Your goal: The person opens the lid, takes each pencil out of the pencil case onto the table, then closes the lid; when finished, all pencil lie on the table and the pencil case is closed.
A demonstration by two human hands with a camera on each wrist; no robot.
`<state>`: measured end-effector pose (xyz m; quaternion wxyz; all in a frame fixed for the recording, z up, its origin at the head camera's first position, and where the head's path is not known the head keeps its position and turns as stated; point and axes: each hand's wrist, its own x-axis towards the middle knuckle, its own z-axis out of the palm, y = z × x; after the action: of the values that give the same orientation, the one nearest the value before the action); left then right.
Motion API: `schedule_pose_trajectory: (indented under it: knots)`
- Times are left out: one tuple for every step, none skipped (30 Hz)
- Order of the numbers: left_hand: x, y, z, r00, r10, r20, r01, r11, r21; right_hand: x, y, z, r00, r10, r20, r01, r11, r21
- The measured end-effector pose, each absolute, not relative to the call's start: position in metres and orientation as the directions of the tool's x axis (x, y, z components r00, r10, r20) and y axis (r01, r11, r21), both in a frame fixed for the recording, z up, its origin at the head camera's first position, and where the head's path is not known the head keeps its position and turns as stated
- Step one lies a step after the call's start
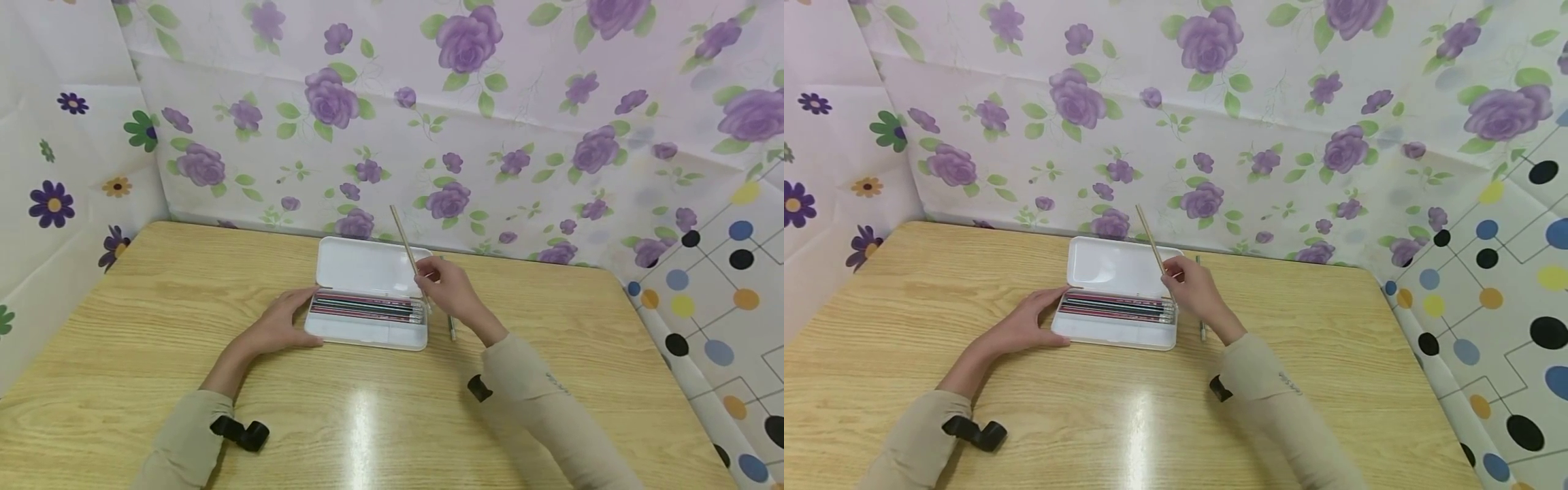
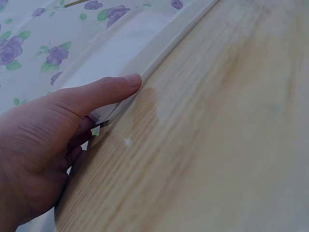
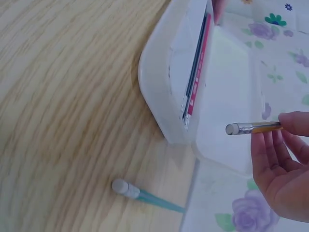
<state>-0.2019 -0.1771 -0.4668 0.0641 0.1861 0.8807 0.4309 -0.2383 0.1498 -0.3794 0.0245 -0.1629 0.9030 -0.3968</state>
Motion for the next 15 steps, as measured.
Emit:
schedule_pose_trajectory:
  knots:
    - [-0.202, -0.177, -0.467, -0.923, 0.382, 0.047, 0.272, 0.56, 0.783, -0.238, 0.152, -0.379, -0.948, -0.305, 0.087, -0.269, 0.628, -0.73]
    - [-0.202, -0.177, -0.467, -0.923, 0.382, 0.047, 0.271, 0.559, 0.784, -0.238, 0.154, -0.378, -0.951, -0.296, 0.088, -0.262, 0.623, -0.737]
    - [-0.202, -0.177, -0.467, -0.923, 0.382, 0.047, 0.271, 0.558, 0.784, -0.238, 0.157, -0.376, -0.955, -0.282, 0.089, -0.251, 0.615, -0.747]
    - [-0.202, -0.177, -0.467, -0.923, 0.382, 0.048, 0.271, 0.557, 0.785, -0.239, 0.159, -0.376, -0.959, -0.27, 0.086, -0.239, 0.609, -0.756]
    - [-0.202, -0.177, -0.468, -0.923, 0.382, 0.048, 0.272, 0.559, 0.783, -0.239, 0.162, -0.376, -0.964, -0.255, 0.082, -0.224, 0.601, -0.767]
    - [-0.202, -0.178, -0.468, -0.923, 0.382, 0.05, 0.274, 0.559, 0.783, -0.239, 0.165, -0.376, -0.967, -0.243, 0.077, -0.21, 0.592, -0.778]
    - [-0.202, -0.178, -0.468, -0.922, 0.383, 0.051, 0.275, 0.559, 0.782, -0.24, 0.169, -0.377, -0.97, -0.231, 0.071, -0.197, 0.585, -0.787]
    - [-0.202, -0.178, -0.468, -0.922, 0.384, 0.052, 0.277, 0.559, 0.781, -0.24, 0.172, -0.377, -0.973, -0.223, 0.058, -0.179, 0.573, -0.8]
    - [-0.202, -0.178, -0.468, -0.922, 0.384, 0.053, 0.278, 0.561, 0.78, -0.241, 0.176, -0.378, -0.976, -0.213, 0.045, -0.16, 0.56, -0.813]
    - [-0.202, -0.178, -0.469, -0.922, 0.384, 0.054, 0.28, 0.563, 0.778, -0.241, 0.179, -0.378, -0.978, -0.207, 0.03, -0.142, 0.55, -0.823]
    - [-0.202, -0.178, -0.469, -0.921, 0.385, 0.055, 0.282, 0.564, 0.776, -0.241, 0.183, -0.379, -0.98, -0.199, 0.012, -0.12, 0.538, -0.834]
    - [-0.202, -0.178, -0.469, -0.921, 0.385, 0.055, 0.282, 0.564, 0.777, -0.241, 0.187, -0.379, -0.98, -0.197, -0.004, -0.103, 0.529, -0.843]
    - [-0.202, -0.178, -0.469, -0.922, 0.384, 0.055, 0.282, 0.564, 0.776, -0.241, 0.19, -0.38, -0.981, -0.192, -0.023, -0.082, 0.522, -0.849]
    - [-0.202, -0.178, -0.469, -0.922, 0.384, 0.056, 0.282, 0.563, 0.777, -0.242, 0.194, -0.381, -0.981, -0.188, -0.041, -0.063, 0.516, -0.854]
    - [-0.202, -0.178, -0.469, -0.922, 0.383, 0.056, 0.281, 0.562, 0.778, -0.242, 0.197, -0.382, -0.982, -0.183, -0.056, -0.047, 0.516, -0.855]
